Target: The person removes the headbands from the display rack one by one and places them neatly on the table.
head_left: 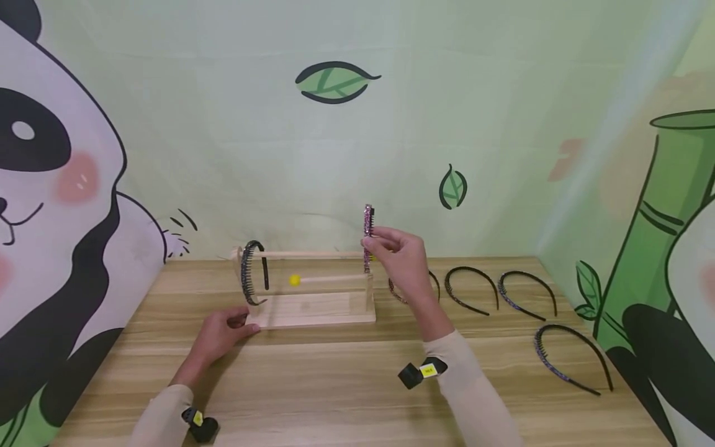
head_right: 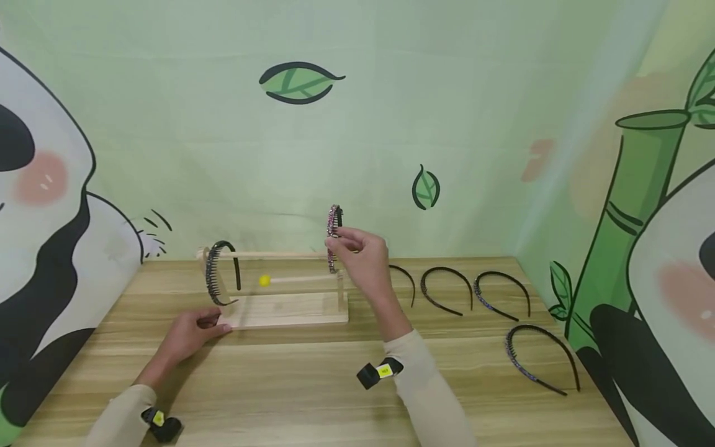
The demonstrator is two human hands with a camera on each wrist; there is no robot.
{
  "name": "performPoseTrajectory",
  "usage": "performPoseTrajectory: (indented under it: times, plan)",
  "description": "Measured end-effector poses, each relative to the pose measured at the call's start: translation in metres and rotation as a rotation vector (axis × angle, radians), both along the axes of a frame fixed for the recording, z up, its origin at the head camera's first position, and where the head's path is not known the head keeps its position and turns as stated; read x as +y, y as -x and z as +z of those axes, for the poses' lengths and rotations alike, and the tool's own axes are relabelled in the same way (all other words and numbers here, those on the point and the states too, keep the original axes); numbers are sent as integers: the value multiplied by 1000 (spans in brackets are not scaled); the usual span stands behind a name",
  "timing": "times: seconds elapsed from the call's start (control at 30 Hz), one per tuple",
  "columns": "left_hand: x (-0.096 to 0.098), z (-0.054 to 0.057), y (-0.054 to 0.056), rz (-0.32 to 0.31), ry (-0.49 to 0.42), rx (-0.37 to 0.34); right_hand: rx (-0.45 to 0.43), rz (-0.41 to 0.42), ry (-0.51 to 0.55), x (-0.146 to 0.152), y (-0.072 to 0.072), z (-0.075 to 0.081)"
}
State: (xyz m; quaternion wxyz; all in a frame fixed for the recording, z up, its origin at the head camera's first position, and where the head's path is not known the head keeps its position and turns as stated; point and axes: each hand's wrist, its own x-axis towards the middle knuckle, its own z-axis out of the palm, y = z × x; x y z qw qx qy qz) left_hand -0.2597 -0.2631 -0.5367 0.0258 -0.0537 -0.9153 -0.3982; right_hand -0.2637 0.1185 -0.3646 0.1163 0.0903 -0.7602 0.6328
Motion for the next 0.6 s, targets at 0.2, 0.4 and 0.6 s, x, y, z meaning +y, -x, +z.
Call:
performPoseTrajectory:
  times: [0.2,0.4,0.6]
  plan:
    - [0,0,0,1,8,-2,-41,-26,-11,7,-2,1]
    - [1,1,-1,0,0,-10,-33,-48,-28,13,-3,-1]
    - [1,1,-2,6,-6,-18,-25,-69,-29,19,-3,-3]
